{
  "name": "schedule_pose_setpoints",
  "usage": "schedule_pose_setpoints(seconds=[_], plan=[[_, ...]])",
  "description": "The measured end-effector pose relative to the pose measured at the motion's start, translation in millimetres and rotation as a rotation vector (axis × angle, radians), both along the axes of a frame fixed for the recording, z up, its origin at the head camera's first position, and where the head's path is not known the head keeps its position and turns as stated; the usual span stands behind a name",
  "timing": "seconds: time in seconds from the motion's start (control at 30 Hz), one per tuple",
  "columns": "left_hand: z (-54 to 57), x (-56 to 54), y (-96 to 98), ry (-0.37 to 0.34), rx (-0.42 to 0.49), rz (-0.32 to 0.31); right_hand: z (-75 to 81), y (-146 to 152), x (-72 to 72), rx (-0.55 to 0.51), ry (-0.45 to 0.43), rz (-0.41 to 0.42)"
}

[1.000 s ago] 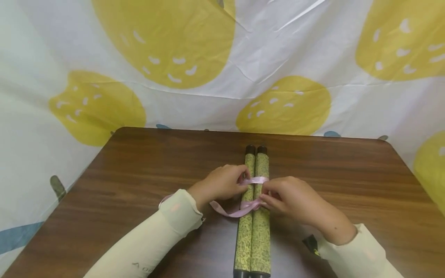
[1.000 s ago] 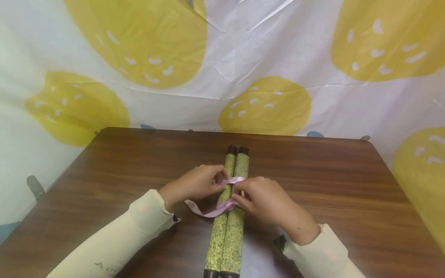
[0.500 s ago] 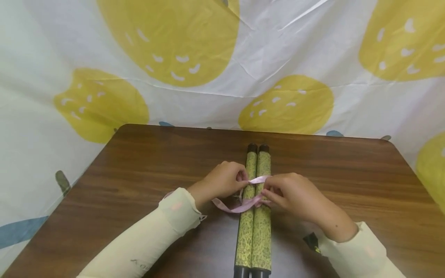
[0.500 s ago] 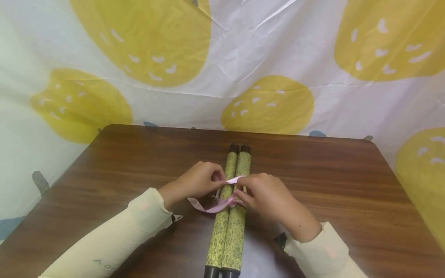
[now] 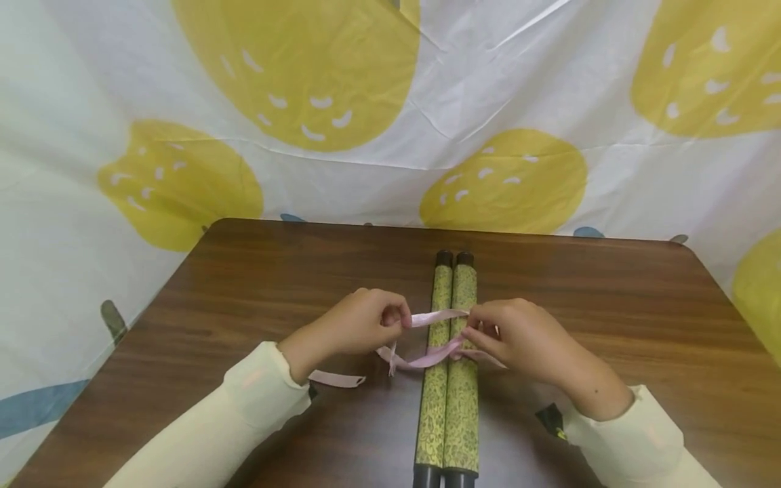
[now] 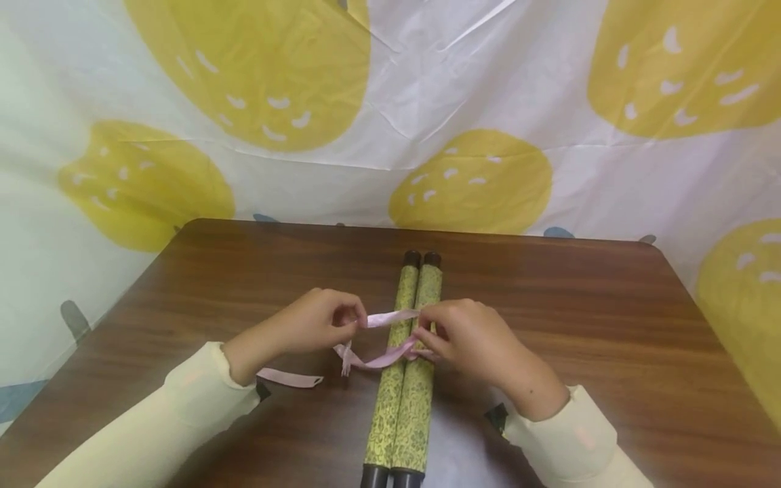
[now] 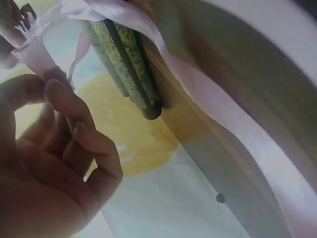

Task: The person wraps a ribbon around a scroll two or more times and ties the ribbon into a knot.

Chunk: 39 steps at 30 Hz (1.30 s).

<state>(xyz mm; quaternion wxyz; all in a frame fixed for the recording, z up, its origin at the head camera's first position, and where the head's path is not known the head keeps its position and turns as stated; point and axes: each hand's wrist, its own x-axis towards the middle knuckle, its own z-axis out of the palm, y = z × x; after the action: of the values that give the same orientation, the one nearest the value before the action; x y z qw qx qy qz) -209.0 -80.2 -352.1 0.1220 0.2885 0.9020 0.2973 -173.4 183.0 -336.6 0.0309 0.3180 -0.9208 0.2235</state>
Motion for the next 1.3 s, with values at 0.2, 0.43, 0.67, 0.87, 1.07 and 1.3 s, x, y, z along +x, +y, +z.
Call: schedule_pose_setpoints(seconds=[0.2,0.43,0.67,0.87,1.07,1.3], plan=[[-3.7,23.2,-7.2,-0.078,0.028,-0.103,0.5,2,-0.2,0.009,0.014,-0.014],[-4.5,53.3,0.0,-0.242,0.109,-0.257,-0.2,3,0.5,0.017,-0.005,-0.028],[-2.6,74.3,21.1,-0.355,0.145,-0.361,-1.0,3,-1.8,0.02,0.004,-0.023],[-2.1,82.6,36.1,-0.388,0.126,-0.406,1.0,4,-1.2,0.004,0.004,-0.011],[-5.7,85.9,50.4,-0.299,0.016,-0.473,3.8,5,0.4,-0.005,0.002,-0.001],[-12.2,86.8,57.2,-0.245,-0.002,-0.542,2.6,5,0.8,0.002,0.016,0.004]])
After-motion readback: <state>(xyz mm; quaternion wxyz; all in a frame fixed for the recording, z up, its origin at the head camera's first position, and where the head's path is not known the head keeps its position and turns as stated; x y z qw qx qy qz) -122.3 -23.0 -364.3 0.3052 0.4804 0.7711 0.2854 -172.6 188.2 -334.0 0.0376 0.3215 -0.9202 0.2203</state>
